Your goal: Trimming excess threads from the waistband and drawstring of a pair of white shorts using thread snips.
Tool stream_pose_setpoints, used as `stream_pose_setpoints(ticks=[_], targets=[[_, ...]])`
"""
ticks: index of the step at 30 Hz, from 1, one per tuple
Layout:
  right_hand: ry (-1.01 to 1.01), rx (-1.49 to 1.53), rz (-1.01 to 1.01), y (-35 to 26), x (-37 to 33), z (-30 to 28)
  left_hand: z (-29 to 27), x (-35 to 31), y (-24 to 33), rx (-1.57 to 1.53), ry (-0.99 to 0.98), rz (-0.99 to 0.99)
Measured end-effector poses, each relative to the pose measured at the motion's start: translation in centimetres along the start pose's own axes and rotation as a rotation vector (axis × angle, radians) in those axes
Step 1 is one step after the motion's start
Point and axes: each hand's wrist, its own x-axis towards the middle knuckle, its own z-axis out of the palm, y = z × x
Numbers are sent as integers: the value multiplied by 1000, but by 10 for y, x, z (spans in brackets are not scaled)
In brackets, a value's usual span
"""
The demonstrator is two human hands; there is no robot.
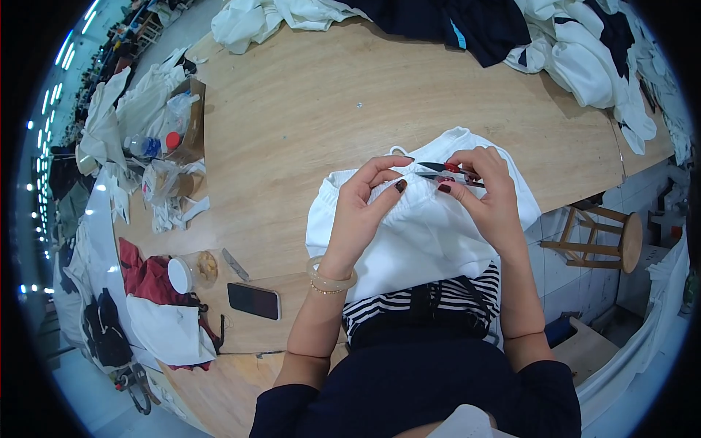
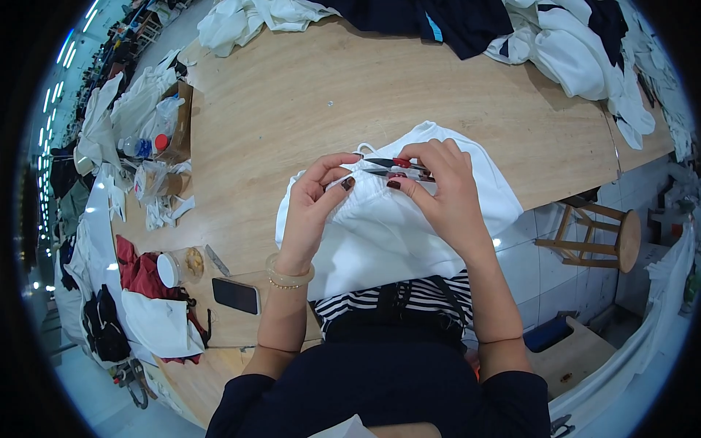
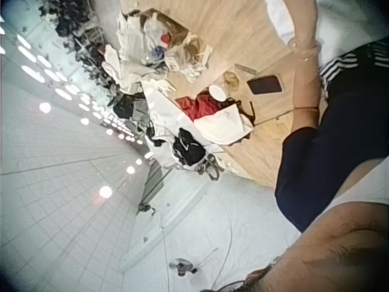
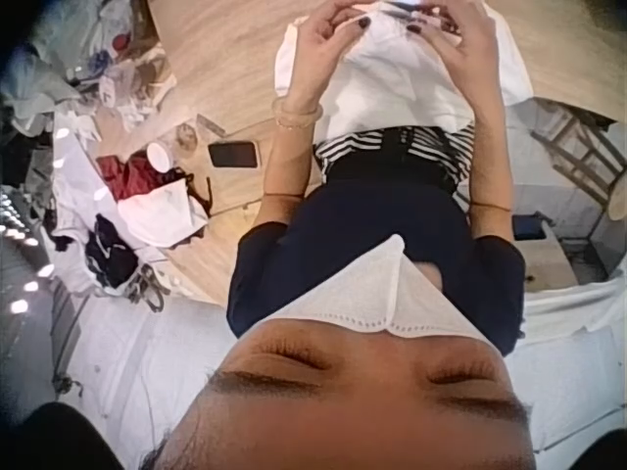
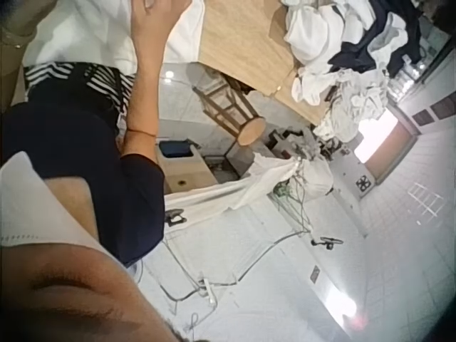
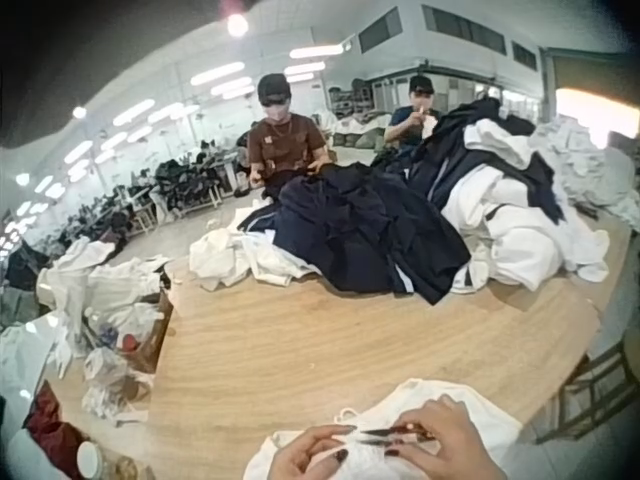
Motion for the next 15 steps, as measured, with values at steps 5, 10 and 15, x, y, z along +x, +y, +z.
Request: stream_pose_setpoints(ticks=[5,10,15], targets=[[-5,-114,-84,-2,-1,-4,1,0,1,62,-19,42],[8,-242,-153,-5,-1,-9,2,-1,2,134,-23,60],[3,-249,-148,-6,-1,-8,3,-1,-2,163,21,165]])
